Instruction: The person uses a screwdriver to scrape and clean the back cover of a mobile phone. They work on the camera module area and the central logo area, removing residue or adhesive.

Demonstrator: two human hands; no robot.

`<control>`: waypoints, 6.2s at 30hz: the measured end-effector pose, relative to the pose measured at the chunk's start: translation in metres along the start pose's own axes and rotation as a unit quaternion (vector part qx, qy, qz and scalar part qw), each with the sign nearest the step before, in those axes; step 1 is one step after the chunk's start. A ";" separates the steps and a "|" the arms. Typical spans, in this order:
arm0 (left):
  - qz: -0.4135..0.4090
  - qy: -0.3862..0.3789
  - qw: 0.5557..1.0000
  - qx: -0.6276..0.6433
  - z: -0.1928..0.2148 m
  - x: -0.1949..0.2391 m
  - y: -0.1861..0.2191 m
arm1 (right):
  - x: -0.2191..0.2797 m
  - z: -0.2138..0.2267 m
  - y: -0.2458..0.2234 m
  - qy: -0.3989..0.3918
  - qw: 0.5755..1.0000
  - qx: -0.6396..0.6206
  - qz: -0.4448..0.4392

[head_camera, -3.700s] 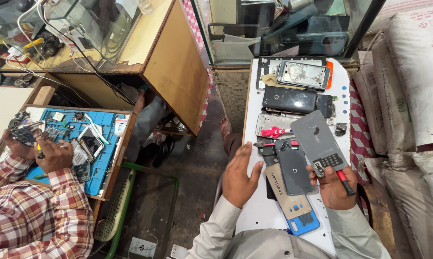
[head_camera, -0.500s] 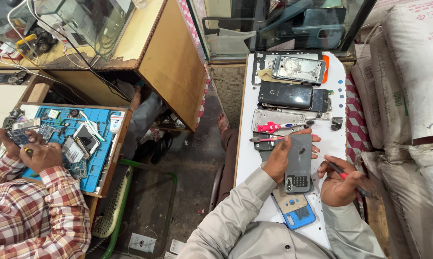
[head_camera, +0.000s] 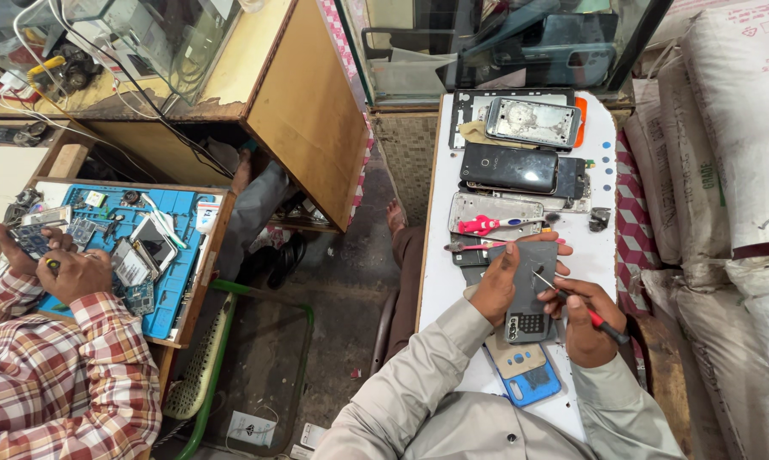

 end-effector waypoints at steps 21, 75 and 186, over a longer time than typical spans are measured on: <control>0.000 0.010 0.998 0.056 0.003 0.001 0.003 | -0.002 0.002 0.007 0.029 0.999 -0.036 -0.020; 0.033 0.068 0.997 0.026 -0.003 -0.008 0.018 | -0.015 -0.018 -0.029 0.016 0.997 0.053 0.051; -0.016 0.036 0.998 0.041 0.011 -0.005 0.001 | -0.011 -0.040 -0.041 0.002 0.963 0.256 0.088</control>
Point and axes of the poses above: each hand's wrist, its own x-axis away from the middle knuckle, its own z-axis out of the back of the hand, y = z × x, the point moved 4 cm from there along -x, towards the middle knuckle, and after that the axes turned 1 degree about -z, right-handed, at the moved point
